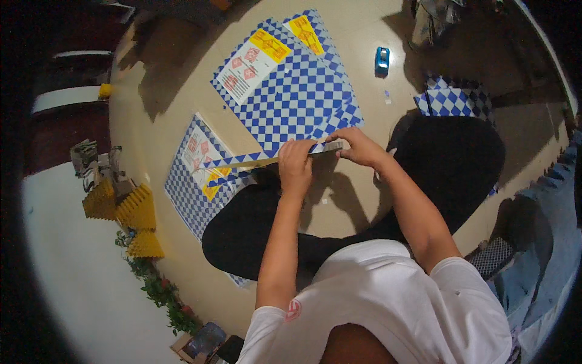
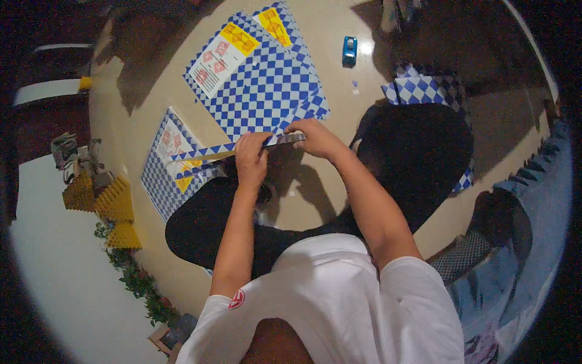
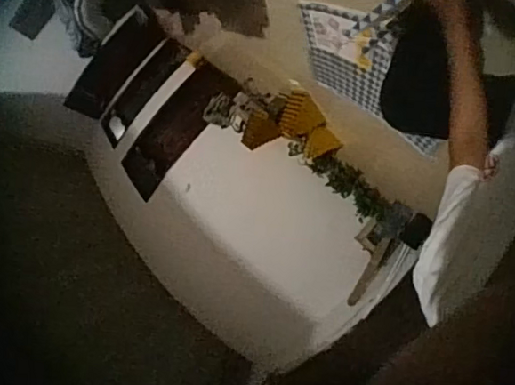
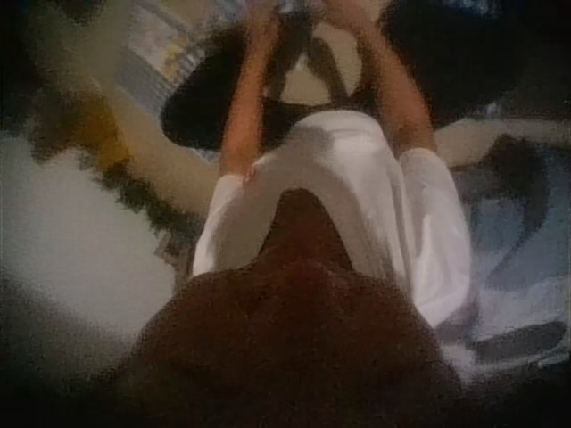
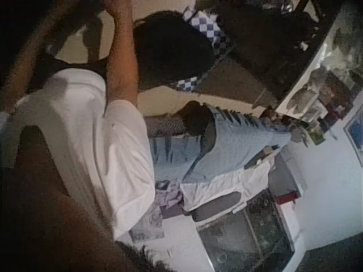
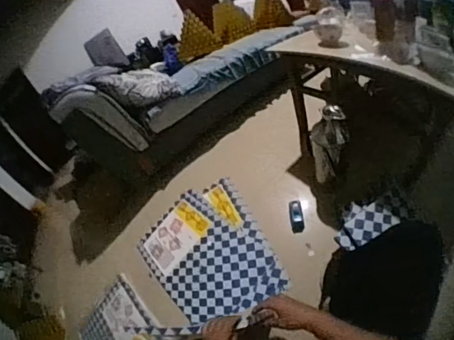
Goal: The person assembles a flat cardboard sheet into a box by folding the sides and securing them with adhesive tape. The person sits on the floor and uses a tape dispenser to seal the box flaps.
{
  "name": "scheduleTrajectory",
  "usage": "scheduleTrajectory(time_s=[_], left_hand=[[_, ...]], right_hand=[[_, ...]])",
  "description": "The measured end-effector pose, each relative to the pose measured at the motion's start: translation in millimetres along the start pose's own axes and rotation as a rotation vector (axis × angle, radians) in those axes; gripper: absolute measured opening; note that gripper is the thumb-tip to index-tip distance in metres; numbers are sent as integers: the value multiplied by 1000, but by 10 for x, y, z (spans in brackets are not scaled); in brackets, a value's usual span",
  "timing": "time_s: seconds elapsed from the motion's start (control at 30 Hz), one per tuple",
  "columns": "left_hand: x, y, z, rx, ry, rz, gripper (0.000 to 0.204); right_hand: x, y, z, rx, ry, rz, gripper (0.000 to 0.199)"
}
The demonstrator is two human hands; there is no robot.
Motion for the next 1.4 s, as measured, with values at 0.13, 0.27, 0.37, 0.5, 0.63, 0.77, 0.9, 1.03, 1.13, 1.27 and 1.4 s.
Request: scheduleTrajectory(time_s=[0.13,0.27,0.37,0.5,0.63,0.77,0.9,1.03,1.13,1.27,1.4], left_hand=[[686,223,159,147,-218,-92,42],[1525,211,471,221,-438,-288,30],[1759,195,580,165,-639,-378,27],[1375,18,676,273,-1335,-364,25],[1165,-67,482,266,-1400,-339,43],[777,-66,468,135,-1520,-359,37],[563,-58,509,112,-1571,-437,40],[421,-93,591,177,-1576,-530,44],[216,-152,701,277,-1566,-556,52],[-49,-151,753,396,-1519,-456,57],[-223,-227,748,525,-1699,-422,50]], right_hand=[[268,-12,586,137,-14,-133,38],[457,-127,1634,318,-268,-145,42],[425,-344,2109,241,-324,-68,46],[153,-714,2399,278,-402,-14,58],[-119,-1103,2327,232,-478,-29,57],[-394,-1302,2344,237,-468,-31,56],[-570,-1205,2321,109,-429,81,64],[-730,-1073,2141,36,-358,139,68],[-743,-876,2006,48,-257,103,64],[-618,-447,1681,-18,-9,-13,46],[-571,170,1630,4,231,-106,27]])
Point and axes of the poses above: each hand's wrist, its own y-axis towards the middle knuckle, its own x-axis out of the back of the hand, z = x × y, the point moved 9 cm from there along y, towards the middle knuckle, and after that the axes turned 11 degrees about y, right-handed, at the moved point
